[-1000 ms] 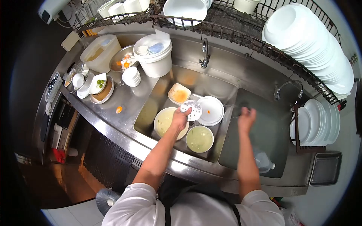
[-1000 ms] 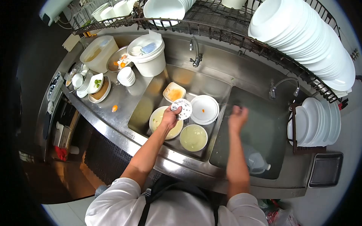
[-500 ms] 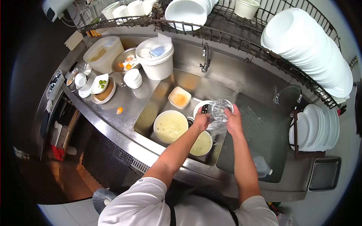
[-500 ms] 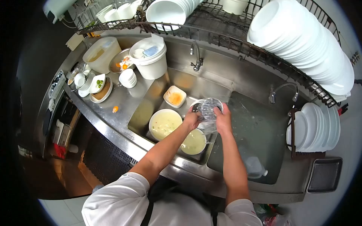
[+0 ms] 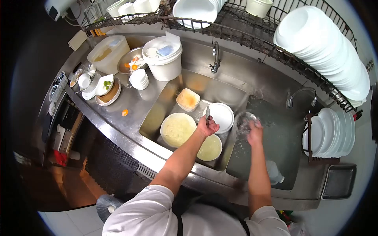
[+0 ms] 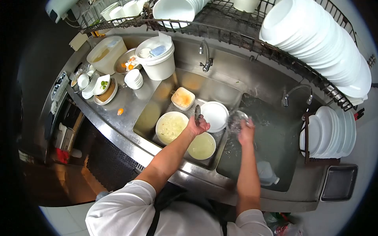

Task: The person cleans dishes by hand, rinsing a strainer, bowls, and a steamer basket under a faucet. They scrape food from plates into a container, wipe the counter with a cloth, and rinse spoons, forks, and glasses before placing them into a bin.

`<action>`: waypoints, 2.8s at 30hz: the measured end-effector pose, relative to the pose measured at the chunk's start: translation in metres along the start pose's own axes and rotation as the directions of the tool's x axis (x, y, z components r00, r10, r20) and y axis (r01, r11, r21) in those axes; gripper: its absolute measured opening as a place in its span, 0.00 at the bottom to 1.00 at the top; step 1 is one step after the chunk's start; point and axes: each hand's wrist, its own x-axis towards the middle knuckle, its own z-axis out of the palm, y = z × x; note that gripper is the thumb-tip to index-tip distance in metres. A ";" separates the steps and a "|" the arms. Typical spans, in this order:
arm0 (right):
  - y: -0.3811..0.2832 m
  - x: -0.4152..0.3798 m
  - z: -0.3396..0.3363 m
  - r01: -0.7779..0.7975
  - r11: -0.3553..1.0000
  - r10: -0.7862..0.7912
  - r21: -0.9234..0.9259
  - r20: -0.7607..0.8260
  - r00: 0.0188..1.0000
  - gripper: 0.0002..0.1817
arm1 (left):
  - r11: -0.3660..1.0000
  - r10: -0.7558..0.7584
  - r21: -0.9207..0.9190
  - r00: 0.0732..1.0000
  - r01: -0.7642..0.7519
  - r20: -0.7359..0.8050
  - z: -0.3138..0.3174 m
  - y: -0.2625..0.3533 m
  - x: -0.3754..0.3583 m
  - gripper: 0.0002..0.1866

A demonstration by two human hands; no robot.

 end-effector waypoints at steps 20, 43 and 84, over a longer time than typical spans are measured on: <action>0.015 -0.095 0.239 0.647 0.403 -0.466 -0.648 0.463 0.754 0.15 | 0.367 0.423 0.883 0.898 -0.292 0.121 -0.025 0.094 -0.135 0.17; -0.233 -0.088 0.339 0.755 -0.203 -0.968 -0.624 0.245 -0.058 0.24 | 0.170 0.766 0.878 0.620 -0.448 0.168 -0.082 0.373 -0.331 0.20; 0.199 -0.008 0.736 0.844 -0.178 -0.158 -0.506 0.861 0.483 0.33 | -0.584 0.784 0.663 0.113 0.468 0.611 0.083 0.633 -0.374 0.10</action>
